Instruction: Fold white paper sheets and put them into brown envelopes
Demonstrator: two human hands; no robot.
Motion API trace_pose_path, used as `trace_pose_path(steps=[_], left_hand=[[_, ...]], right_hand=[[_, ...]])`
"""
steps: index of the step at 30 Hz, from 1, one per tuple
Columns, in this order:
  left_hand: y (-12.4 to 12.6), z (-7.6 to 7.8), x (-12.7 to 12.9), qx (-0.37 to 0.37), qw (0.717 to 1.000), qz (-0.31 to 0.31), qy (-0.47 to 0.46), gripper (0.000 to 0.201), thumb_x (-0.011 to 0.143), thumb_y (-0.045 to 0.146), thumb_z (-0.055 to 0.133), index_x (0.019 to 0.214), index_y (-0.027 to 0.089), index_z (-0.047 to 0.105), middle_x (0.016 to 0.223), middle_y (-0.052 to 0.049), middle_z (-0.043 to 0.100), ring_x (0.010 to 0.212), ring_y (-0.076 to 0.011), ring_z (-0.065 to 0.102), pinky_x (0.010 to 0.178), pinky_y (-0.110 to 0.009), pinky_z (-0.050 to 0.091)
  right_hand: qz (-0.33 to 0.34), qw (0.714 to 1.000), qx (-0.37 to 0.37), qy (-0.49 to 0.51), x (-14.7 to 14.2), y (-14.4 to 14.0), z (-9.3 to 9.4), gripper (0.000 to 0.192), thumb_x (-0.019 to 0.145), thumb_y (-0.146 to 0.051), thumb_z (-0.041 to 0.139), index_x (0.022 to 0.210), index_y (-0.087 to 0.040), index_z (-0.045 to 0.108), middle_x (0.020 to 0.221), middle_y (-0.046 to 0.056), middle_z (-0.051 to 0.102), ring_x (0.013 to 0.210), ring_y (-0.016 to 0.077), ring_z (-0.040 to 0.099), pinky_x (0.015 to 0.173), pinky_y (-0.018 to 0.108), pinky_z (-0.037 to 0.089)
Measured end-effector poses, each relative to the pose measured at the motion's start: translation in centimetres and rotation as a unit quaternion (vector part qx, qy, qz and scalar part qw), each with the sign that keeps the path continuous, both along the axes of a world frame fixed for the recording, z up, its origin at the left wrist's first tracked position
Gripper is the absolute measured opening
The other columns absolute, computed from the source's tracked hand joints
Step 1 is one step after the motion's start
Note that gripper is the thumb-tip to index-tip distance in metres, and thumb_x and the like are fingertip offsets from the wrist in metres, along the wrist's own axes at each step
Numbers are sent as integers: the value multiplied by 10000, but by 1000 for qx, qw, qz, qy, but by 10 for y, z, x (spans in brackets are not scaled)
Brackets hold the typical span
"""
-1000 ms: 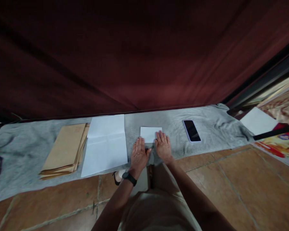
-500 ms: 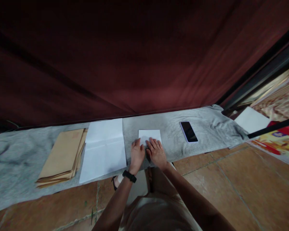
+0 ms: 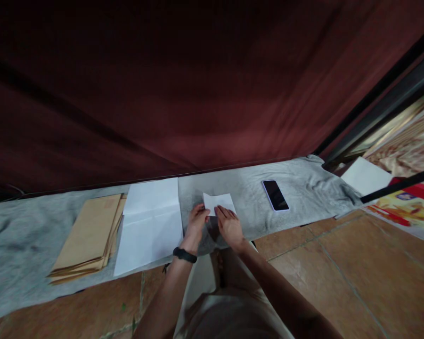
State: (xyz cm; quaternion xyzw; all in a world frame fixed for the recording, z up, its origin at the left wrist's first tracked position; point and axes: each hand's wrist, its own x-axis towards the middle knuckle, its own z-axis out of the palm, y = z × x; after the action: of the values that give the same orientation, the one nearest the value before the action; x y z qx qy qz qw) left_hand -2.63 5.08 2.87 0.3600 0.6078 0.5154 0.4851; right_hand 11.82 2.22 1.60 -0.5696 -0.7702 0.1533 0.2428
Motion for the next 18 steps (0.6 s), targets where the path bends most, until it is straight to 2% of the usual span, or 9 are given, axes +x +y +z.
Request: trace_pose_path(steps=[2, 4, 5, 7, 9, 10, 12, 15, 18], left_hand=[[-5, 5, -3, -5, 999, -10, -52, 454, 786, 492, 681, 1076, 142, 671, 865, -80, 739, 708, -169, 697, 632, -287, 541], [-10, 7, -8, -11, 997, -4, -78, 526, 829, 568, 623, 1147, 150, 661, 1041, -132, 744, 887, -195, 724, 720, -300, 564], [-12, 7, -10, -17, 997, 8, -73, 534, 843, 576, 607, 1172, 158, 655, 1122, -143, 733, 963, -202, 717, 756, -303, 566], [-17, 3, -12, -32, 998, 25, -49, 516, 853, 560, 604, 1192, 173, 644, 1211, -138, 711, 1029, -206, 701, 782, -305, 564], [-22, -3, -12, -37, 998, 21, -48, 491, 837, 536, 630, 1176, 181, 642, 1188, -116, 719, 1001, -202, 702, 775, -307, 564], [-23, -5, -11, -33, 998, 12, -55, 476, 819, 514, 653, 1161, 183, 644, 1143, -102, 729, 962, -197, 704, 760, -305, 562], [-23, -10, -9, -21, 998, -3, -58, 440, 775, 441, 693, 1135, 192, 650, 1018, -64, 740, 858, -179, 699, 709, -287, 552], [-17, -14, -10, -8, 1000, -20, -10, 416, 767, 322, 657, 1166, 203, 644, 874, -15, 725, 732, -155, 670, 645, -261, 525], [-7, -17, -17, 1, 995, -37, 92, 451, 781, 224, 595, 1229, 186, 629, 806, -1, 703, 695, -161, 656, 666, -281, 529]], right_hand=[[-10, 994, -26, 109, 1, 5, 10, 419, 1034, -230, 372, 1373, -198, 616, 1401, 108, 644, 1240, 247, 634, 1090, 399, 471], [-36, 962, -60, 262, 1, 10, 18, 373, 1038, -324, 403, 1261, -201, 675, 1282, 95, 715, 1138, 243, 689, 1007, 379, 532], [-52, 933, -83, 346, 1, 11, 20, 357, 1028, -379, 436, 1203, -202, 691, 1210, 85, 745, 1085, 242, 709, 963, 378, 558], [-81, 853, -129, 499, -1, 13, 19, 342, 989, -464, 505, 1115, -206, 691, 1099, 75, 773, 1002, 243, 732, 888, 386, 595], [-99, 781, -161, 595, -3, 12, 14, 323, 952, -484, 554, 1083, -213, 671, 1092, 93, 773, 984, 253, 742, 869, 417, 611], [-102, 761, -169, 618, -4, 11, 10, 312, 941, -481, 567, 1079, -217, 662, 1117, 108, 767, 999, 260, 743, 883, 438, 611], [-105, 756, -181, 621, -4, 6, 1, 301, 937, -484, 557, 1062, -227, 650, 1144, 127, 758, 1027, 268, 742, 915, 467, 606], [-99, 785, -209, 575, 0, -4, -13, 356, 966, -535, 482, 1048, -230, 646, 1138, 134, 758, 1051, 264, 740, 919, 464, 611], [-75, 810, -253, 524, 7, -17, -22, 420, 1006, -525, 404, 1102, -205, 658, 1148, 156, 750, 1048, 258, 744, 895, 453, 618]])
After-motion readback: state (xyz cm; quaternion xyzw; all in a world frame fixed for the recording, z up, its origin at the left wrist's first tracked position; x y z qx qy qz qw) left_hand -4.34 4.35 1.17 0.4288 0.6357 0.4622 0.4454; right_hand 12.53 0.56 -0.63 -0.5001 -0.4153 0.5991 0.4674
